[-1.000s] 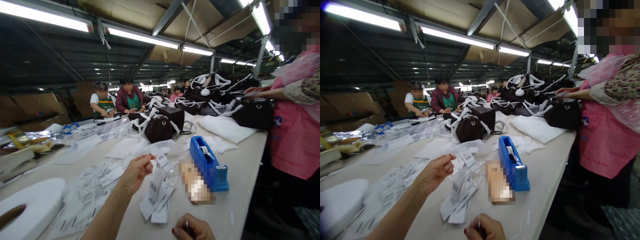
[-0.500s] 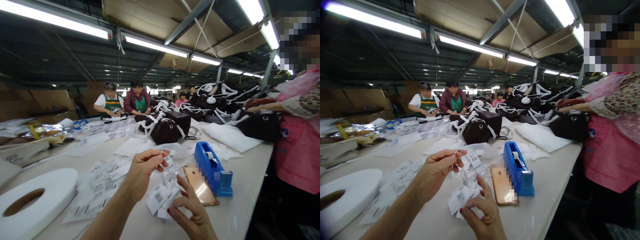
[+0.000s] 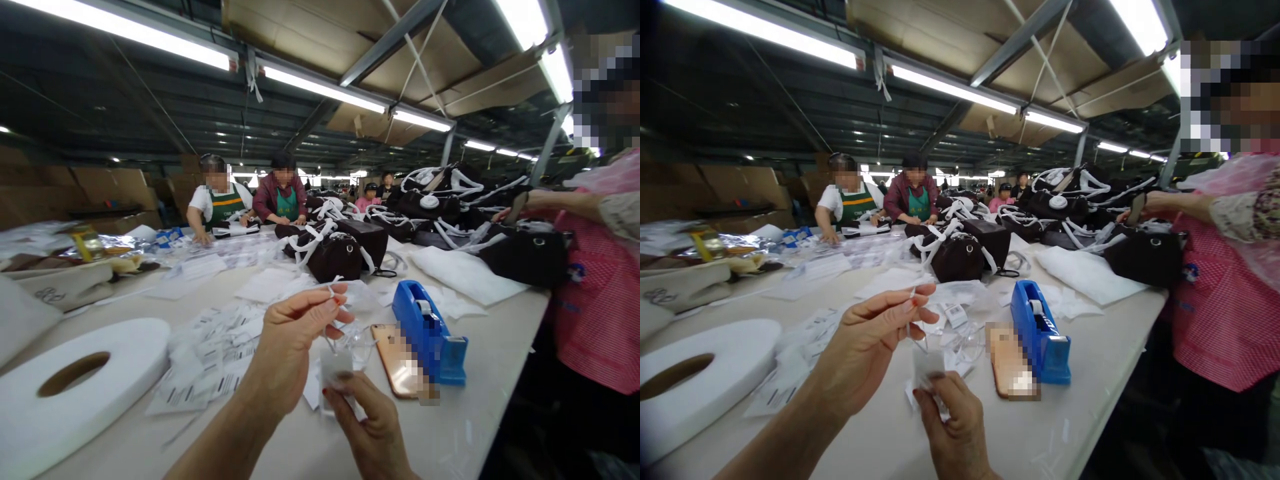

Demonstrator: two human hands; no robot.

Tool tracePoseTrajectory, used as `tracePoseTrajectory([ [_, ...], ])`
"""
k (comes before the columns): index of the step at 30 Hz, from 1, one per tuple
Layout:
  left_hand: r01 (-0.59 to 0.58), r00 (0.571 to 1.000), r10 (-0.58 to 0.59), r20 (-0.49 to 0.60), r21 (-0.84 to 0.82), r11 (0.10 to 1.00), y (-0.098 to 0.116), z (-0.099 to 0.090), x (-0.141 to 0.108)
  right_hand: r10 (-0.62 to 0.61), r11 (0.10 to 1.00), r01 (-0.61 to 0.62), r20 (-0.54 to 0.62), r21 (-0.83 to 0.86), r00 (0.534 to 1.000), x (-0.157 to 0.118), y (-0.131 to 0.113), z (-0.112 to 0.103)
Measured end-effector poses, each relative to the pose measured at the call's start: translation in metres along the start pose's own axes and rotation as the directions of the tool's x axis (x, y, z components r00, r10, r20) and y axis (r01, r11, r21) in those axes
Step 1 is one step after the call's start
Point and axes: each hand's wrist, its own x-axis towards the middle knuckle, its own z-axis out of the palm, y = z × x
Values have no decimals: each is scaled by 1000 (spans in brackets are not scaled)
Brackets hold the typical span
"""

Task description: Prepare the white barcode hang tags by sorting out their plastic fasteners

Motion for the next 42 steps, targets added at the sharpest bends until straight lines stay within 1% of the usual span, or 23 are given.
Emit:
tracePoseTrajectory([
  [4, 32, 993, -33, -109, -7, 999, -3, -15, 4, 108, 990, -117, 113, 74, 988, -11, -4, -6],
  [6, 52, 987, -52, -155, -2, 999, -7, -26, 5, 190, 967, -215, 176, 138, 966, -15, -4, -9],
  [7, 64, 981, -62, -181, 5, 998, -9, -33, 4, 245, 940, -286, 217, 185, 945, -17, -4, -11],
  [10, 126, 955, -106, -277, 56, 990, -16, -59, -1, 379, 810, -500, 376, 306, 845, -18, -2, -15],
  [13, 247, 924, -182, -336, 159, 956, -23, -92, -12, 437, 703, -642, 527, 305, 729, -11, -3, -18],
  [15, 355, 902, -257, -348, 256, 899, -27, -116, -20, 449, 663, -700, 606, 267, 657, -2, -8, -19],
  [17, 443, 881, -314, -354, 382, 811, -26, -137, -28, 442, 650, -725, 663, 228, 604, 7, -14, -19],
  [19, 453, 878, -271, -396, 500, 738, -21, -151, -35, 423, 677, -715, 703, 175, 572, 16, -22, -17],
  [20, 412, 892, -192, -408, 564, 716, -17, -153, -38, 409, 705, -695, 720, 140, 561, 19, -25, -15],
  [22, 250, 942, 2, -335, 706, 663, -8, -150, -44, 381, 771, -635, 757, 57, 531, 25, -30, -9],
  [23, 96, 980, 85, -180, 802, 590, -4, -144, -46, 383, 793, -610, 774, 5, 504, 27, -32, -6],
  [24, -25, 998, 58, -7, 847, 531, -1, -136, -48, 393, 804, -592, 792, -49, 468, 28, -34, -3],
  [25, -60, 993, -52, 103, 845, 531, 0, -129, -50, 405, 808, -581, 808, -97, 429, 29, -35, 0],
  [26, -48, 967, -183, 176, 835, 548, 0, -122, -50, 412, 811, -569, 823, -136, 391, 30, -35, 3],
  [27, 2, 928, -312, 203, 836, 549, -1, -116, -50, 414, 815, -557, 835, -163, 362, 30, -36, 4],
  [28, 74, 882, -422, 207, 825, 560, -5, -113, -50, 410, 824, -537, 845, -181, 344, 30, -36, 5],
  [29, 159, 839, -507, 200, 800, 579, -9, -112, -50, 402, 837, -514, 850, -189, 341, 30, -36, 5],
  [31, 310, 770, -609, 190, 722, 618, -20, -116, -49, 389, 850, -490, 855, -192, 341, 30, -34, 3],
  [32, 366, 748, -636, 192, 679, 636, -26, -120, -48, 386, 844, -506, 859, -181, 336, 30, -32, 2],
  [35, 459, 716, -672, 191, 595, 659, -38, -133, -48, 384, 776, -616, 874, -132, 296, 30, -24, 1],
  [38, 502, 719, -675, 165, 549, 669, -42, -142, -49, 419, 645, -758, 876, -101, 240, 29, -16, 4],
  [40, 515, 722, -675, 150, 536, 669, -42, -145, -50, 436, 585, -807, 869, -75, 235, 27, -13, 7],
  [42, 519, 722, -677, 143, 535, 666, -41, -147, -50, 434, 587, -808, 863, -51, 260, 25, -11, 9],
])
